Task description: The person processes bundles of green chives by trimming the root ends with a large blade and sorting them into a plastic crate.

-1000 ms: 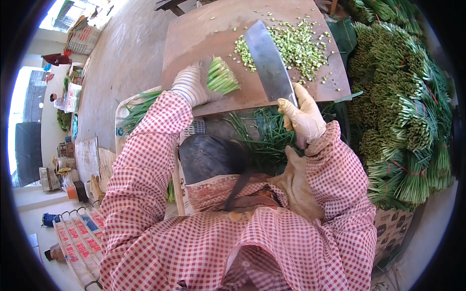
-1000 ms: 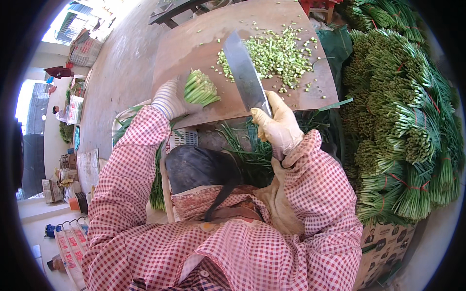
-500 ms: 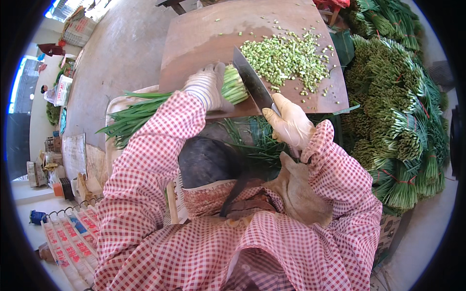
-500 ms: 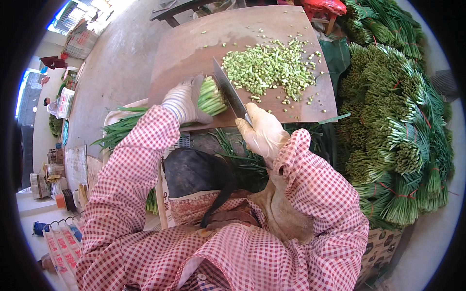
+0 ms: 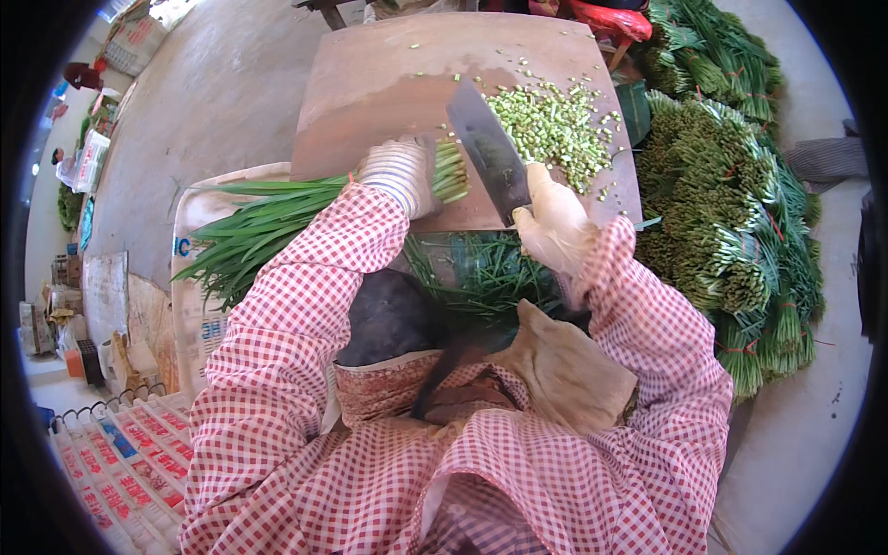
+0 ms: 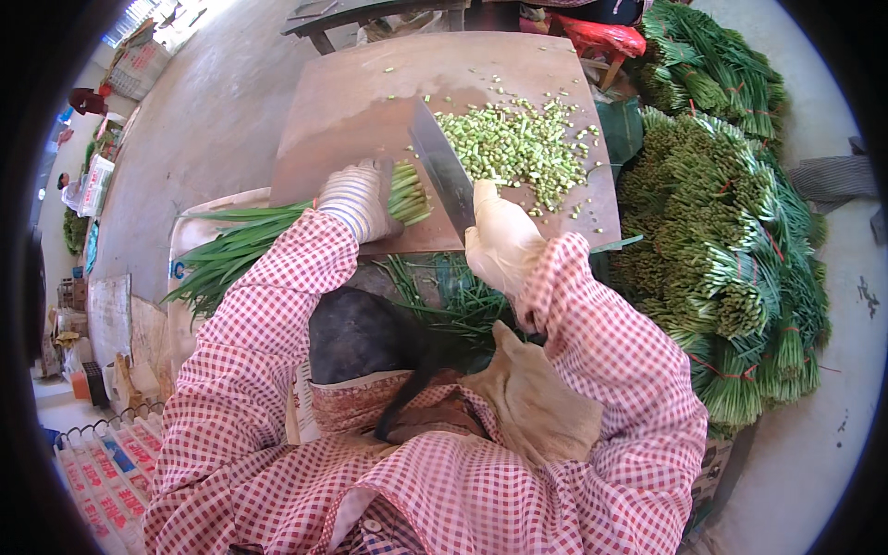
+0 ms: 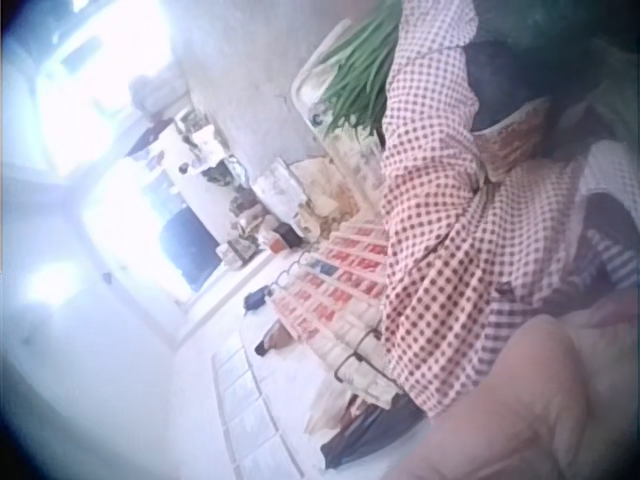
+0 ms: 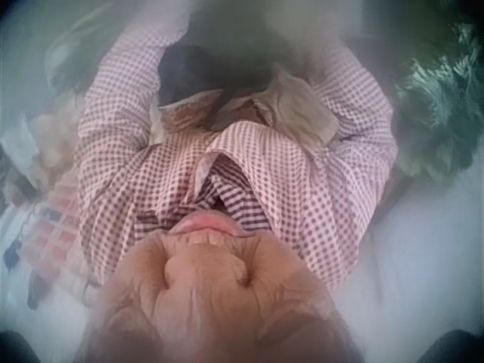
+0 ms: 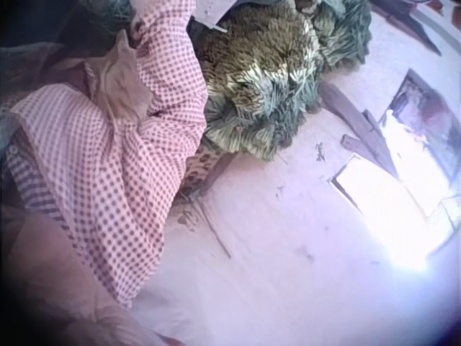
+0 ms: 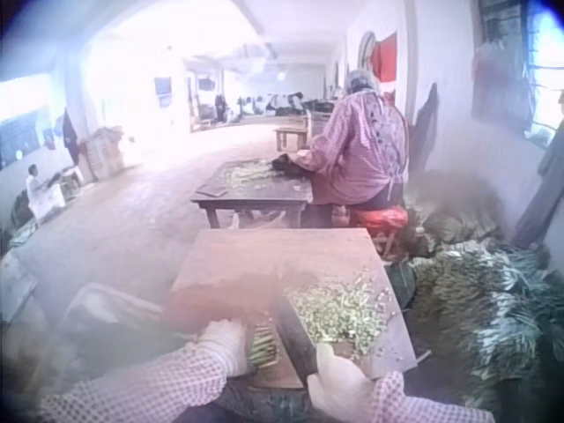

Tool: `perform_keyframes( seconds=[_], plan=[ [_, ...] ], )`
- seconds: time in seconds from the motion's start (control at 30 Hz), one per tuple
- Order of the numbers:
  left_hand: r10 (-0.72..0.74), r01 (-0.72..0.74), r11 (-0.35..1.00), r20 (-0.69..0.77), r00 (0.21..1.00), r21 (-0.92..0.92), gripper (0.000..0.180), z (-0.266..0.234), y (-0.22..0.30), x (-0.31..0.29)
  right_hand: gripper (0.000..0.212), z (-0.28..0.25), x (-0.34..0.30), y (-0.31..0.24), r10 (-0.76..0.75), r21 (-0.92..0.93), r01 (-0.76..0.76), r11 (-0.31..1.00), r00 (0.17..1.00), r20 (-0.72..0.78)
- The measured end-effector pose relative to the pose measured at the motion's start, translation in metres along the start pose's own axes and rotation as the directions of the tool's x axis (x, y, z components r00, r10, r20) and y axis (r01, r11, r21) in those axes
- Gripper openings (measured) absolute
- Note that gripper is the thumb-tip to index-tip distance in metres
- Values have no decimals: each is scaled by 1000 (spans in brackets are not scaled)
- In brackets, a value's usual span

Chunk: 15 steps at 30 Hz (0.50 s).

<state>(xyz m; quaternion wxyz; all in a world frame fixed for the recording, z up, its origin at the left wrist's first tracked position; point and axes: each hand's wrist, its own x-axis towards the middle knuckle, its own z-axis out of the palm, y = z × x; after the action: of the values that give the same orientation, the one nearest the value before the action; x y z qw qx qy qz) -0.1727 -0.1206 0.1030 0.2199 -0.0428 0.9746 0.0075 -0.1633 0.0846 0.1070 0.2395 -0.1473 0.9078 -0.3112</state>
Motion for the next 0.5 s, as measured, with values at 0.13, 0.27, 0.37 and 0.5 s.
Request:
perform_keyframes(
  seconds=[0.13, 0.27, 0.37, 0.5],
  plan=[
    [17, -18, 1000, 53, 998, 12, 79, -8, 2, 1, 22, 1, -35, 13, -99, -6, 99, 995, 991, -88],
    [12, -11, 1000, 74, 997, -23, 80, -11, 1, 0, 23, -1, -53, 6, -4, 61, 4, 998, 1000, -2],
    [36, -34, 999, 58, 998, -40, 79, -7, 0, 4, 14, 4, -57, 11, 2, 151, 5, 989, 999, -46],
    [41, -39, 998, 57, 998, -46, 78, -11, 2, 1, 18, 4, -53, 14, 19, 63, -18, 998, 1000, -6]
  ],
)
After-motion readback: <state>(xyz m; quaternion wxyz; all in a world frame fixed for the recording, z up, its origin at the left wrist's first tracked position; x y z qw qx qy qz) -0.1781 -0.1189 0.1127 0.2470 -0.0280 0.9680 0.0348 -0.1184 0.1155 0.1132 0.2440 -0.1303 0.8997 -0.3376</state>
